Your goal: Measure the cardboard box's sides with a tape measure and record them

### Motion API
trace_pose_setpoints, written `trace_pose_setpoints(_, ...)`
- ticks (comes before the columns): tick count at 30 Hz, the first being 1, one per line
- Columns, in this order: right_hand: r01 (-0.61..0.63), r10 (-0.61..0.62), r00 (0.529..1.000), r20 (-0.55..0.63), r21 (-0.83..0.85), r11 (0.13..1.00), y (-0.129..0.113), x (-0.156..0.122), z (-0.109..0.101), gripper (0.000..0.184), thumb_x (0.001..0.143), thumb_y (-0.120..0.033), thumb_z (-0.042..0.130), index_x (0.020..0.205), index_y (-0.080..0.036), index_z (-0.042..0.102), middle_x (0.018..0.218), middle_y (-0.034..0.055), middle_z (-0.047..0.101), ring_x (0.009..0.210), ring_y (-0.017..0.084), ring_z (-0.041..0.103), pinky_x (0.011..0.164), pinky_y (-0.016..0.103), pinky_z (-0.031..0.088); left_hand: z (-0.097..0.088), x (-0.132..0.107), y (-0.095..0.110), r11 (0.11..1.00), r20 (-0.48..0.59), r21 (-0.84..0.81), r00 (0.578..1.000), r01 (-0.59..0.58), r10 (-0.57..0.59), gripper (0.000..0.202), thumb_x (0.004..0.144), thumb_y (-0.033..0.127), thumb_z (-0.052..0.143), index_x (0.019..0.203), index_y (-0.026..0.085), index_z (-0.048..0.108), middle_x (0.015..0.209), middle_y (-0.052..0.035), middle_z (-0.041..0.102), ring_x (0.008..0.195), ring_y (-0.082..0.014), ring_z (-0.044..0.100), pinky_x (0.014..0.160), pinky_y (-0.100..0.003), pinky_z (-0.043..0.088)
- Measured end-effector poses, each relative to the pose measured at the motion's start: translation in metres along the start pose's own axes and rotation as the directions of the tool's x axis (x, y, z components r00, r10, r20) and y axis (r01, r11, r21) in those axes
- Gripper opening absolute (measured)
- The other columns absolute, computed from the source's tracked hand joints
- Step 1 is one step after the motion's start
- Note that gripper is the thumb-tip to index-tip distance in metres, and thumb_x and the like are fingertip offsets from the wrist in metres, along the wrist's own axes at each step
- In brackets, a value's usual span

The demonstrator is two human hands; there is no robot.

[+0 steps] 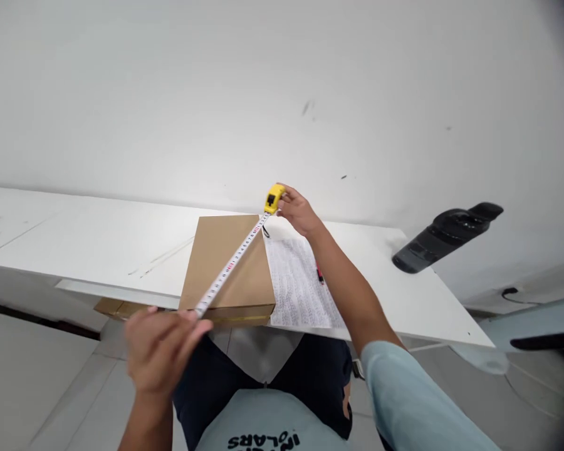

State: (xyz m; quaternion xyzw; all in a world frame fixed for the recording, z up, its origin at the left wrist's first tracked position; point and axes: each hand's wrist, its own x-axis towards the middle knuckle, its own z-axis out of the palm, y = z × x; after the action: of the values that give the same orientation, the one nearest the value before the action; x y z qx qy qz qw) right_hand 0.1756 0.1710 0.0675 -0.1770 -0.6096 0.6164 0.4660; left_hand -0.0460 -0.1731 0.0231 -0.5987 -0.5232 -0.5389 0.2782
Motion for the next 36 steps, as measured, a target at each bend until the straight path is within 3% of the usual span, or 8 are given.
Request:
trace_pose_setpoints(2,-0.129,0.119,0.988,0.098,0.112,0.985,0.011,0.048,0.010,0.067,0.062,-0.038,0.091,0.123,-0.029,0.064,0.107,-0.0032,0.070,0.093,0.013,0.063,0.078,0.026,0.052,0.010,0.001,0.038,0.932,0.064,0.081,0.935,-0.353,0.349,0.031,0.064,0.018,0.095,0.086,0.024,0.073,0.080,0.0034,0.074,0.070,-0.0121,0.066,0.094,-0.035,0.051)
trace_pose_setpoints(4,-0.231,0.206,0.963,0.173,0.137,0.963,0.026,0.078,0.023,0.065,0.058,-0.036,0.094,0.116,-0.027,0.066,0.101,-0.0035,0.072,0.090,0.013,0.064,0.078,0.026,0.053,0.025,0.006,0.060,0.895,0.082,0.109,0.901,-0.432,0.425,0.027,0.070,0.018,0.091,0.087,0.021,0.071,0.075,0.0039,0.073,0.067,-0.0110,0.065,0.095,-0.036,0.049)
trace_pose_setpoints(8,-0.267,0.221,0.934,0.281,0.136,0.954,0.062,0.095,0.042,0.059,0.056,-0.038,0.095,0.105,-0.023,0.067,0.088,-0.0010,0.073,0.077,0.013,0.063,0.069,0.025,0.051,0.045,0.015,0.056,0.955,0.219,0.054,0.936,-0.293,0.275,0.014,0.085,0.028,0.080,0.088,0.022,0.068,0.079,0.0027,0.073,0.076,-0.0139,0.066,0.092,-0.036,0.049)
trace_pose_setpoints(15,-0.284,0.204,0.934,0.294,0.263,0.922,0.114,0.076,0.048,0.060,0.064,-0.045,0.090,0.115,-0.028,0.064,0.095,-0.0020,0.075,0.076,0.014,0.067,0.068,0.026,0.054,0.043,0.013,0.045,0.976,0.412,0.045,0.894,-0.213,0.176,0.006,0.093,0.029,0.069,0.096,0.024,0.069,0.100,0.0004,0.077,0.097,-0.0160,0.068,0.091,-0.035,0.046)
trace_pose_setpoints(22,-0.257,0.213,0.961,0.175,0.289,0.922,0.104,0.077,0.049,0.053,0.062,-0.033,0.091,0.109,-0.025,0.066,0.090,0.0000,0.077,0.077,0.016,0.070,0.067,0.027,0.058,0.050,0.012,0.041,0.970,0.401,-0.007,0.888,-0.243,0.225,0.009,0.092,0.031,0.071,0.096,0.024,0.069,0.107,0.0005,0.080,0.105,-0.0155,0.072,0.105,-0.035,0.044)
trace_pose_setpoints(27,-0.125,0.135,0.991,-0.005,0.338,0.933,0.061,0.077,0.023,0.047,0.061,-0.024,0.090,0.102,-0.027,0.066,0.090,-0.0053,0.075,0.078,0.010,0.068,0.070,0.020,0.057,0.044,0.011,0.039,0.984,0.285,-0.054,0.942,-0.170,0.178,0.006,0.093,0.022,0.069,0.098,0.023,0.065,0.103,-0.0006,0.080,0.095,-0.0139,0.074,0.102,-0.035,0.047)
trace_pose_setpoints(32,0.212,-0.174,0.967,-0.185,0.212,0.954,0.004,-0.018,-0.013,0.056,0.066,-0.041,0.090,0.116,-0.032,0.067,0.111,-0.0016,0.071,0.096,0.015,0.069,0.081,0.028,0.059,0.006,0.012,0.043,0.992,0.019,0.129,1.000,0.009,-0.011,0.020,0.090,0.016,0.072,0.106,0.024,0.066,0.104,-0.0035,0.080,0.099,-0.0181,0.073,0.104,-0.042,0.047)
trace_pose_setpoints(36,0.160,-0.138,0.959,-0.247,0.070,0.985,-0.003,-0.165,0.007,0.060,0.065,-0.040,0.093,0.118,-0.029,0.067,0.109,0.0019,0.071,0.092,0.017,0.069,0.079,0.030,0.060,0.000,0.017,0.062,0.989,0.125,0.063,0.984,-0.137,0.129,0.022,0.087,0.018,0.076,0.107,0.025,0.069,0.101,-0.0017,0.081,0.100,-0.0180,0.071,0.108,-0.042,0.045)
